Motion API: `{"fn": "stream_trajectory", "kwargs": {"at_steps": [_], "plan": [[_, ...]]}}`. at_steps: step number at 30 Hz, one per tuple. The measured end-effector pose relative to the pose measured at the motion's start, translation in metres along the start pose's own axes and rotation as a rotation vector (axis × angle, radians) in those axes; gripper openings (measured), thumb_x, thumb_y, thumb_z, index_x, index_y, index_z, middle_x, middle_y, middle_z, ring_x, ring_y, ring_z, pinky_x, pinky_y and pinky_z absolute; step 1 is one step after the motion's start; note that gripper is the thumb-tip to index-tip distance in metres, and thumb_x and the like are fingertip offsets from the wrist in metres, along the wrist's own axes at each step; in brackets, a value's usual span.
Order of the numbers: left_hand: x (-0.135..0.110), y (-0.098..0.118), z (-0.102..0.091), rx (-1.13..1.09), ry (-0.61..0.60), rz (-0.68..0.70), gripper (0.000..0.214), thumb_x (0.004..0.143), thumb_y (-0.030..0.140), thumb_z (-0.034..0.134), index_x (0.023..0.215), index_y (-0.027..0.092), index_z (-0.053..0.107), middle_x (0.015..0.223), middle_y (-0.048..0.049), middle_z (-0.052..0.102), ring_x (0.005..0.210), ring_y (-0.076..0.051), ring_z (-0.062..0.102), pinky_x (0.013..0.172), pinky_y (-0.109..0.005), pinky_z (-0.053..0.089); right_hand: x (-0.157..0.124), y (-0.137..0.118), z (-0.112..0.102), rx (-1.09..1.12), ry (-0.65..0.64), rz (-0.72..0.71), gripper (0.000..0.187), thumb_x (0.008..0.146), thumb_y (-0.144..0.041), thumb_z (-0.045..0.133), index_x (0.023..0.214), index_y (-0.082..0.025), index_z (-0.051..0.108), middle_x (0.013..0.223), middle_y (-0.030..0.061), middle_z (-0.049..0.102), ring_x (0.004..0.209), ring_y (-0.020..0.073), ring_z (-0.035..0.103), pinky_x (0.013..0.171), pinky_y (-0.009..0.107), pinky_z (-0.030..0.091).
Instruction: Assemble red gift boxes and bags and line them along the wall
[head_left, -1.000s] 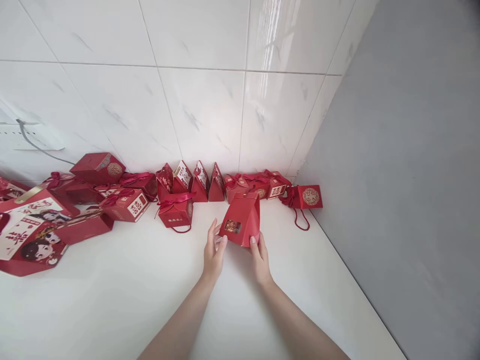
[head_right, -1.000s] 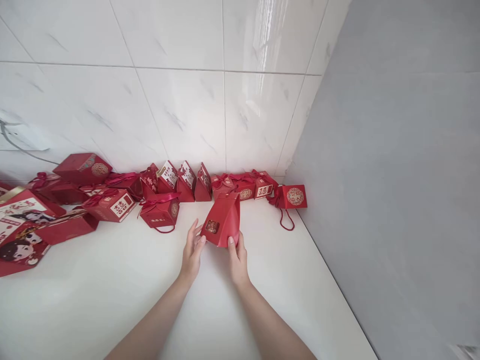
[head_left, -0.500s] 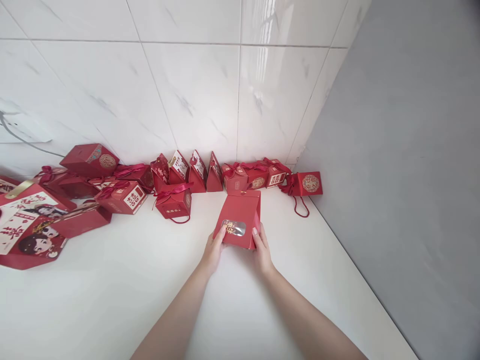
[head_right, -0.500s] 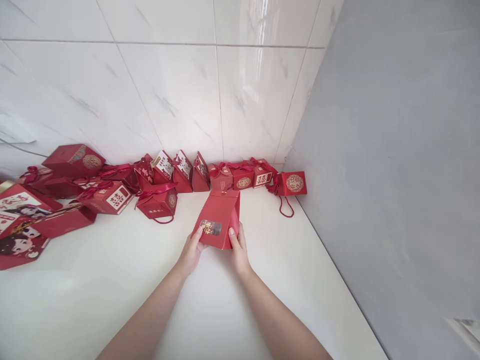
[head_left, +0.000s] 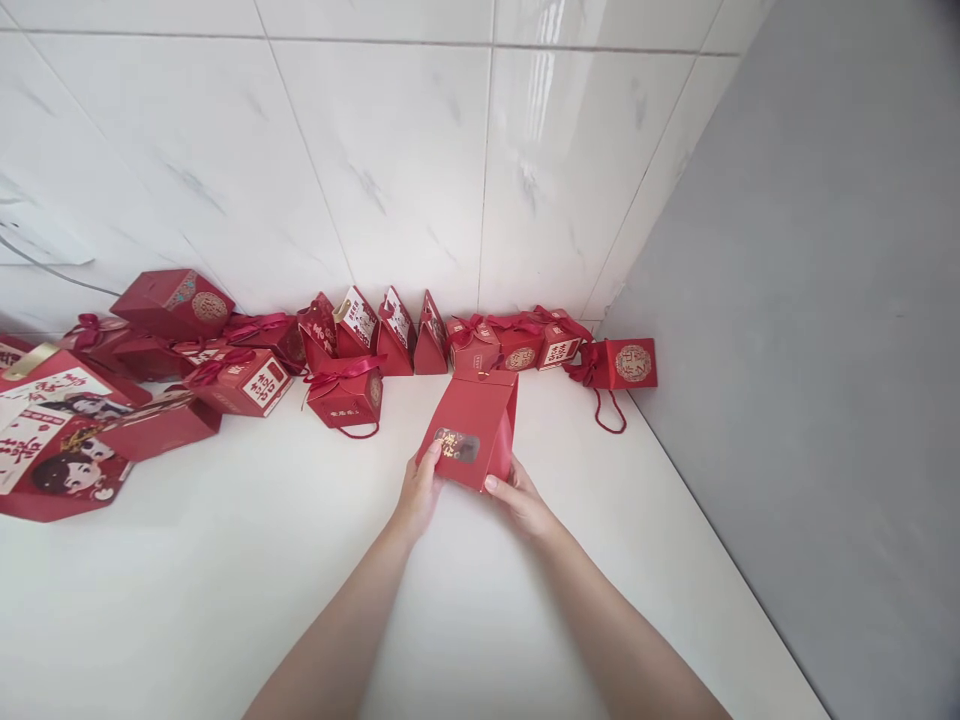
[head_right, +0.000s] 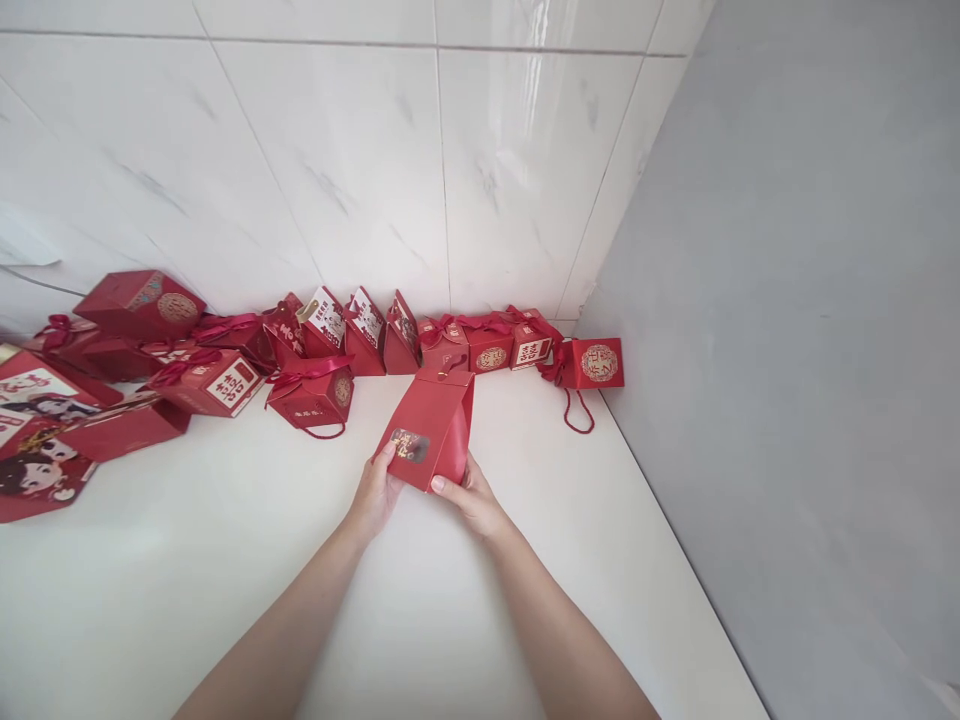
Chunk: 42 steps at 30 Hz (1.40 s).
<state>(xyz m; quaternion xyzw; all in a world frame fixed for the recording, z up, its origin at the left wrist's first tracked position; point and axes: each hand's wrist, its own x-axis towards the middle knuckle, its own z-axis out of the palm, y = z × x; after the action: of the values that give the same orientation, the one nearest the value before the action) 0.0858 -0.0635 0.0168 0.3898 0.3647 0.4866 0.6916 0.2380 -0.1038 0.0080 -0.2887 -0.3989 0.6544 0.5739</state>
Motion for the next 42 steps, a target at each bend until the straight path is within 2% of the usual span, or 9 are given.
{"fn": "stream_trajectory", "kwargs": {"at_steps": [4,7,10,13,19,24,31,37,42], "plan": [[0.003,-0.004,-0.004,0.052,0.026,0.046,0.047,0.089,0.048,0.056,0.123,0.016,0.063,0.128,-0.0125,0.064,0.12,-0.031,0.059,0.099,-0.045,0.05,0.001,-0.005,-0.002,0.029,-0.02,0.026,0.065,0.077,-0.04,0.076,0.135,-0.027,0.051,0.138,0.0075,0.057,0.127,0.0294,0.053,0.106,0.046,0.043],[0.006,-0.005,-0.007,0.136,0.11,0.174,0.047,0.091,0.047,0.055,0.127,0.017,0.06,0.134,-0.0118,0.061,0.128,-0.03,0.053,0.109,-0.045,0.042,0.006,0.0,-0.003,0.136,0.07,0.022,0.06,0.077,-0.037,0.077,0.13,-0.03,0.051,0.134,0.0059,0.06,0.117,0.0271,0.06,0.098,0.045,0.049],[0.005,-0.003,-0.006,0.186,0.206,0.313,0.056,0.091,0.042,0.057,0.144,0.029,0.042,0.147,-0.0067,0.048,0.138,-0.025,0.043,0.115,-0.041,0.035,0.011,0.009,-0.004,0.262,0.221,-0.043,0.039,0.076,-0.033,0.078,0.109,-0.031,0.057,0.13,0.0014,0.061,0.115,0.0227,0.061,0.099,0.043,0.049],[0.003,-0.001,-0.004,0.208,0.224,0.334,0.072,0.091,0.042,0.059,0.152,0.04,0.022,0.154,-0.0033,0.037,0.143,-0.023,0.036,0.116,-0.039,0.034,0.013,0.013,-0.004,0.294,0.253,-0.068,0.027,0.077,-0.029,0.078,0.09,-0.027,0.055,0.133,-0.0012,0.059,0.116,0.0208,0.06,0.103,0.042,0.045],[0.001,-0.005,-0.002,0.244,0.148,0.334,0.057,0.092,0.055,0.048,0.142,0.027,0.047,0.152,-0.0077,0.04,0.146,-0.025,0.029,0.121,-0.041,0.025,0.013,0.011,-0.007,0.273,0.245,-0.004,0.023,0.077,-0.031,0.078,0.076,-0.023,0.057,0.108,0.0004,0.07,0.106,0.0209,0.064,0.108,0.044,0.04],[-0.001,-0.008,-0.005,0.381,0.133,0.445,0.055,0.094,0.056,0.043,0.143,0.03,0.046,0.156,-0.0034,0.033,0.148,-0.023,0.023,0.123,-0.037,0.018,0.015,0.013,-0.008,0.277,0.317,-0.004,0.023,0.077,-0.038,0.077,0.074,-0.021,0.062,0.097,0.0022,0.072,0.1,0.0217,0.065,0.108,0.044,0.04],[0.0,-0.008,-0.004,0.363,0.096,0.394,0.055,0.097,0.053,0.039,0.147,0.031,0.04,0.159,-0.0019,0.027,0.149,-0.021,0.019,0.123,-0.036,0.018,0.015,0.017,-0.01,0.303,0.313,-0.024,0.018,0.082,-0.034,0.074,0.074,-0.02,0.066,0.101,0.0035,0.073,0.101,0.0199,0.065,0.109,0.042,0.04],[0.004,-0.004,-0.003,0.126,0.061,0.282,0.052,0.095,0.052,0.046,0.142,0.03,0.046,0.154,-0.0035,0.039,0.146,-0.023,0.03,0.12,-0.039,0.026,0.016,0.015,-0.009,0.279,0.317,-0.017,0.018,0.078,-0.033,0.077,0.074,-0.021,0.064,0.102,0.002,0.073,0.101,0.0199,0.065,0.109,0.042,0.04],[0.006,-0.001,-0.005,-0.075,0.126,0.228,0.053,0.095,0.053,0.045,0.146,0.041,0.036,0.152,0.0034,0.044,0.142,-0.021,0.038,0.114,-0.039,0.037,0.017,0.016,-0.008,0.215,0.289,0.0,0.021,0.078,-0.037,0.077,0.074,-0.022,0.063,0.11,0.0031,0.071,0.105,0.0215,0.064,0.108,0.043,0.041]]}}
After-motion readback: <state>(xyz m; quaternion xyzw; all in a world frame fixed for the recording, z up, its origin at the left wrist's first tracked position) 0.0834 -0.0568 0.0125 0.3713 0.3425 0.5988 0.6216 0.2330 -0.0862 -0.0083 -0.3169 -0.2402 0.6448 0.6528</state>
